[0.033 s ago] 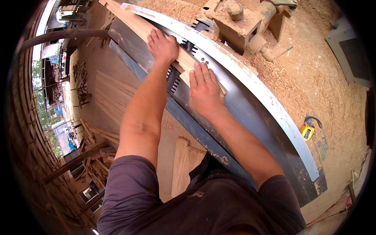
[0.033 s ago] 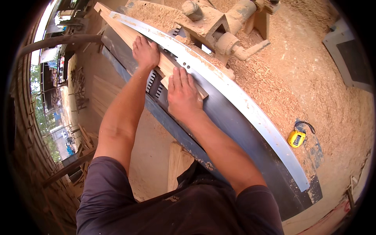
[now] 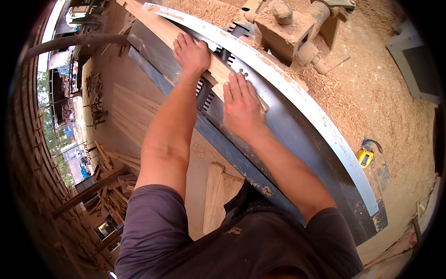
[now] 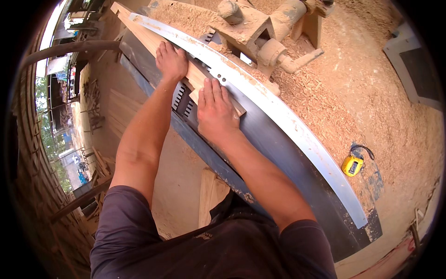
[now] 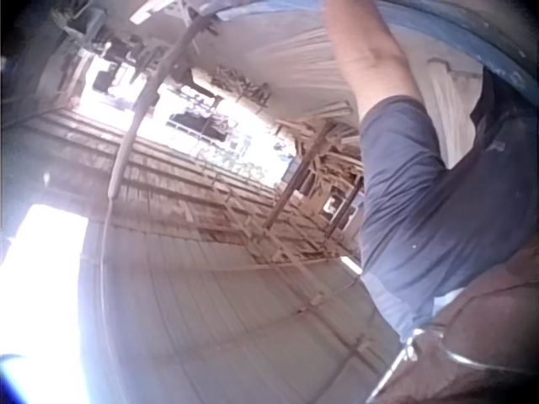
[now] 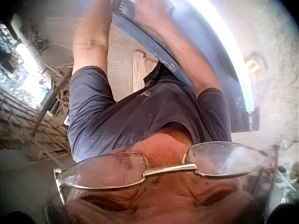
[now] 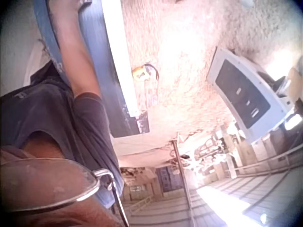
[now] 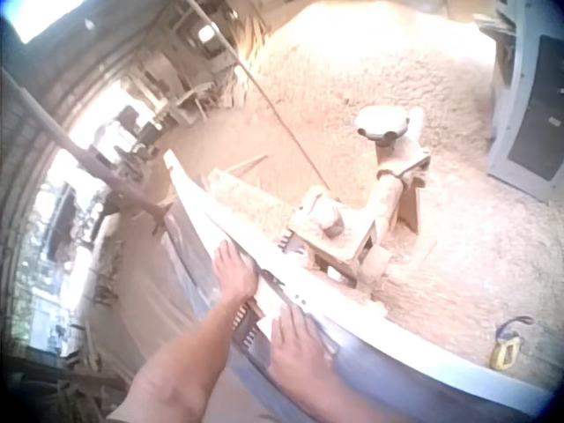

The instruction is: The person planes a wood plank by feeding it across a jointer machine multiple times, checks the plank width with a tape measure, and then carries the plank away.

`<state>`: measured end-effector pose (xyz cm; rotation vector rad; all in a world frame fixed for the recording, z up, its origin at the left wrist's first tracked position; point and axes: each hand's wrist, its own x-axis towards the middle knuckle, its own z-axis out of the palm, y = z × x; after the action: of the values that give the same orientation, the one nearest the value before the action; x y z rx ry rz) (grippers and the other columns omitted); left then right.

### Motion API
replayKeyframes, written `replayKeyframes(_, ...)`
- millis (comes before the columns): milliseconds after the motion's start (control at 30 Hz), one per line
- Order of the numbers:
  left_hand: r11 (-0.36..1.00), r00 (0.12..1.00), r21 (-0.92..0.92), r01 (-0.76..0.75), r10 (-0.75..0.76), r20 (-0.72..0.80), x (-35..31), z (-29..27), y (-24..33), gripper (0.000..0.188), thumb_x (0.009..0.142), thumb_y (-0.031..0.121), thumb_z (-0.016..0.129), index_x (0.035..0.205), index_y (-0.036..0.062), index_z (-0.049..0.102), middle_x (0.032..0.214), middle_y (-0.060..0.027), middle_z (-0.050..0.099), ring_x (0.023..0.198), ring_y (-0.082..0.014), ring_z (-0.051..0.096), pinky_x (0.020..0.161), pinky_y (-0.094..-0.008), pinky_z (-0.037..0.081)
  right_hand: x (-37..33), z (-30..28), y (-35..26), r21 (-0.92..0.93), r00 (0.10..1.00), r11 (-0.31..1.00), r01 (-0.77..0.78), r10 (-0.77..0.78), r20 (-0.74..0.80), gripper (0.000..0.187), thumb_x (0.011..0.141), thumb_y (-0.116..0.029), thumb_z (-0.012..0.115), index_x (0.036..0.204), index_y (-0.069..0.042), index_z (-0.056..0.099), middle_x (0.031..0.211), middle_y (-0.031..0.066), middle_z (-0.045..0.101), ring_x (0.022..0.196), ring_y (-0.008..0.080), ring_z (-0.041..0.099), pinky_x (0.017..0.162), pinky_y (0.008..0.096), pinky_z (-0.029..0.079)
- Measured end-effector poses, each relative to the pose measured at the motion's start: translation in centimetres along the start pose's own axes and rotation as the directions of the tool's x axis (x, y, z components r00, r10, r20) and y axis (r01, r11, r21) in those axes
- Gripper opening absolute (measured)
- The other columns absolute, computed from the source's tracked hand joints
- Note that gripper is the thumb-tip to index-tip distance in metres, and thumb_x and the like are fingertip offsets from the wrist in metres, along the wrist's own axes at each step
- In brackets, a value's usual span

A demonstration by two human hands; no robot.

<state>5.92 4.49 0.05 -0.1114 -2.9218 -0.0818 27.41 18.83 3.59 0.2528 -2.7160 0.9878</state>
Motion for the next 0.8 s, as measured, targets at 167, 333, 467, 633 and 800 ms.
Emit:
replayKeyframes(167,0.998,1.000,-0.054,-0.017,0.017,-0.017,3.2,1.3,-2.2,0.071,0.097,0.038,0.044,0.153,-0.0039,0.038,0.165,-0.0226,0.031,0.153,-0.0448,0.024,0.124,-0.0561,0.016,3.0,2.0,-0.2,-0.011,1.000,1.000,0.005,-0.005,-0.006,0.059,0.082,-0.012,0.065,0.134,0.014,0.058,0.150,0.0350,0.046,0.142,0.0479,0.043,0.121,0.0547,0.032)
replayKeyframes(333,0.997,1.000,-0.073,-0.016,0.014,-0.028,6.3,2.2,-4.3,0.070,0.097,0.039,0.044,0.153,-0.0020,0.039,0.165,-0.0209,0.032,0.152,-0.0443,0.025,0.124,-0.0559,0.016,6.2,3.6,-0.5,-0.010,1.000,1.000,0.019,-0.019,-0.013,0.058,0.081,-0.012,0.066,0.132,0.015,0.059,0.148,0.0357,0.048,0.141,0.0479,0.043,0.120,0.0542,0.032)
replayKeyframes(467,0.998,1.000,-0.069,-0.014,0.013,-0.011,9.0,2.8,-5.8,0.071,0.098,0.041,0.043,0.154,-0.0018,0.038,0.165,-0.0209,0.031,0.152,-0.0444,0.025,0.124,-0.0555,0.017,9.0,4.8,-0.5,-0.014,0.999,0.999,0.032,-0.033,-0.028,0.056,0.081,-0.012,0.066,0.129,0.017,0.060,0.146,0.0370,0.049,0.140,0.0478,0.044,0.120,0.0543,0.032)
replayKeyframes(633,0.998,0.999,0.046,-0.044,0.045,-0.020,12.5,4.3,-9.0,0.070,0.099,0.042,0.042,0.154,0.0000,0.039,0.164,-0.0194,0.033,0.152,-0.0424,0.027,0.124,-0.0543,0.019,12.3,6.6,-0.7,-0.007,0.997,0.998,0.060,-0.060,-0.050,0.053,0.082,-0.011,0.064,0.126,0.018,0.060,0.143,0.0389,0.050,0.139,0.0494,0.044,0.121,0.0552,0.031)
replayKeyframes(800,0.994,0.994,0.052,-0.092,0.096,-0.061,16.0,5.8,-12.1,0.068,0.098,0.043,0.043,0.152,0.0028,0.043,0.163,-0.0186,0.037,0.151,-0.0406,0.030,0.124,-0.0517,0.021,15.6,8.6,-1.3,-0.017,0.984,0.998,0.065,-0.067,-0.163,0.042,0.071,-0.005,0.069,0.108,0.013,0.063,0.133,0.0347,0.056,0.129,0.0457,0.052,0.110,0.0488,0.043)
